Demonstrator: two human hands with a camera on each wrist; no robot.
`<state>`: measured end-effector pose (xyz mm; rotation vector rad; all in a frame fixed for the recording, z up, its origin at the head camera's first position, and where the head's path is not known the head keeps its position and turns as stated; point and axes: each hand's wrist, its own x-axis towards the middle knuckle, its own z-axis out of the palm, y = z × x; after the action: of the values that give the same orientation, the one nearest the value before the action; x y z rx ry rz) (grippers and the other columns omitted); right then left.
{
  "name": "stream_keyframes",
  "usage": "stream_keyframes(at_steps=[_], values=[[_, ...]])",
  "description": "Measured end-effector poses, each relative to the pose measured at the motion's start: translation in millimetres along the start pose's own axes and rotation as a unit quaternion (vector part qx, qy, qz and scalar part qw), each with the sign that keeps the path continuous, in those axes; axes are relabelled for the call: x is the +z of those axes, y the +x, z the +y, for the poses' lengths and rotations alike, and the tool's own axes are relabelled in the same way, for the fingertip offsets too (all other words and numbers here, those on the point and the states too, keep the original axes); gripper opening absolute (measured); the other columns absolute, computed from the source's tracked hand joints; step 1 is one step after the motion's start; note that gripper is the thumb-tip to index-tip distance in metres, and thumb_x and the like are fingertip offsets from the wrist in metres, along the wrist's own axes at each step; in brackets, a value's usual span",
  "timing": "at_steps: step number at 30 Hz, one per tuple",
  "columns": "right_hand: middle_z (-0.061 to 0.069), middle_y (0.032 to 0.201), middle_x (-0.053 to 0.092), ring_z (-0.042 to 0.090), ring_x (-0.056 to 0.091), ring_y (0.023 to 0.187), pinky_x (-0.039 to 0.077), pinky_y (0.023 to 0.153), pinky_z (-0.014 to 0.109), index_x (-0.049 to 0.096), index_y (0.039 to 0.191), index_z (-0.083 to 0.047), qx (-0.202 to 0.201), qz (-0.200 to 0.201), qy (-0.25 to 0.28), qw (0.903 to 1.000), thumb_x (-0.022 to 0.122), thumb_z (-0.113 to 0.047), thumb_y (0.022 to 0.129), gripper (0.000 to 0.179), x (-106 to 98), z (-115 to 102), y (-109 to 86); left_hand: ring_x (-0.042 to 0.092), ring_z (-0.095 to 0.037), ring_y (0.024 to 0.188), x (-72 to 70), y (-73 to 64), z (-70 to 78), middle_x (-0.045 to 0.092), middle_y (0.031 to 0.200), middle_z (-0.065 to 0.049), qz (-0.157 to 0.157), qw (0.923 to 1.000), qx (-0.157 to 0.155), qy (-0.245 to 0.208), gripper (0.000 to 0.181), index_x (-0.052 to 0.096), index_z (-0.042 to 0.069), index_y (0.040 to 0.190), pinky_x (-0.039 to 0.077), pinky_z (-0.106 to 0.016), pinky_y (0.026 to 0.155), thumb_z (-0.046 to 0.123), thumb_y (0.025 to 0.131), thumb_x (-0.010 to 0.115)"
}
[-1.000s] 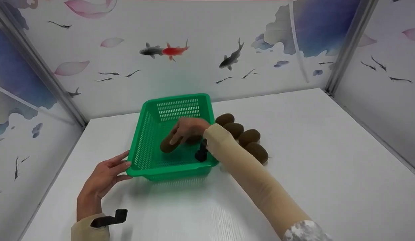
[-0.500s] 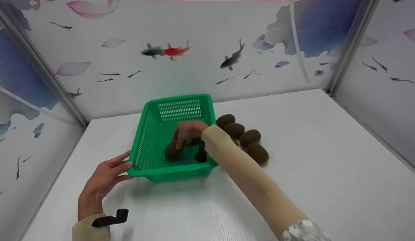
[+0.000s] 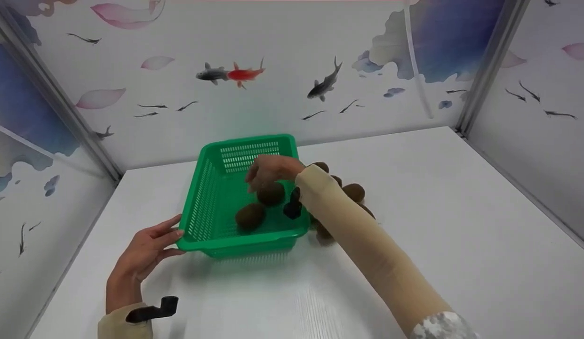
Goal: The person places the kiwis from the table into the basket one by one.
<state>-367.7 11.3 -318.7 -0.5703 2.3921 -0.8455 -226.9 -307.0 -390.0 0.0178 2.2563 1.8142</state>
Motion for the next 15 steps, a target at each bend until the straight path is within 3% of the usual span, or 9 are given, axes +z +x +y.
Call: stream_keyframes(at_steps=[7,15], values=[[0.010,0.131,0.065,0.025,0.064,0.120,0.053,0.104,0.042,0.065,0.129,-0.008,-0.094,0.053,0.082,0.9908,0.070,-0.020,0.095,0.036,-29.2,11.4,-15.0,0.070,-0.011,0.096,1.1,1.4,5.0,0.066,0.118,0.002,0.003,0.9999,-0.003,0.015,0.069,0.033,0.006,0.156,0.060,-0.026,0.085,0.026,0.098,0.066],[0.008,0.135,0.061,0.026,0.064,0.118,0.052,0.105,0.044,0.067,0.126,-0.009,-0.116,0.133,0.106,0.9785,0.068,-0.025,0.097,0.033,-57.5,34.0,-29.8,0.071,-0.010,0.094,1.6,-1.5,5.3,0.066,0.117,0.000,0.003,0.9998,0.000,0.021,0.066,0.032,0.005,0.156,0.061,-0.025,0.084,0.023,0.100,0.063]])
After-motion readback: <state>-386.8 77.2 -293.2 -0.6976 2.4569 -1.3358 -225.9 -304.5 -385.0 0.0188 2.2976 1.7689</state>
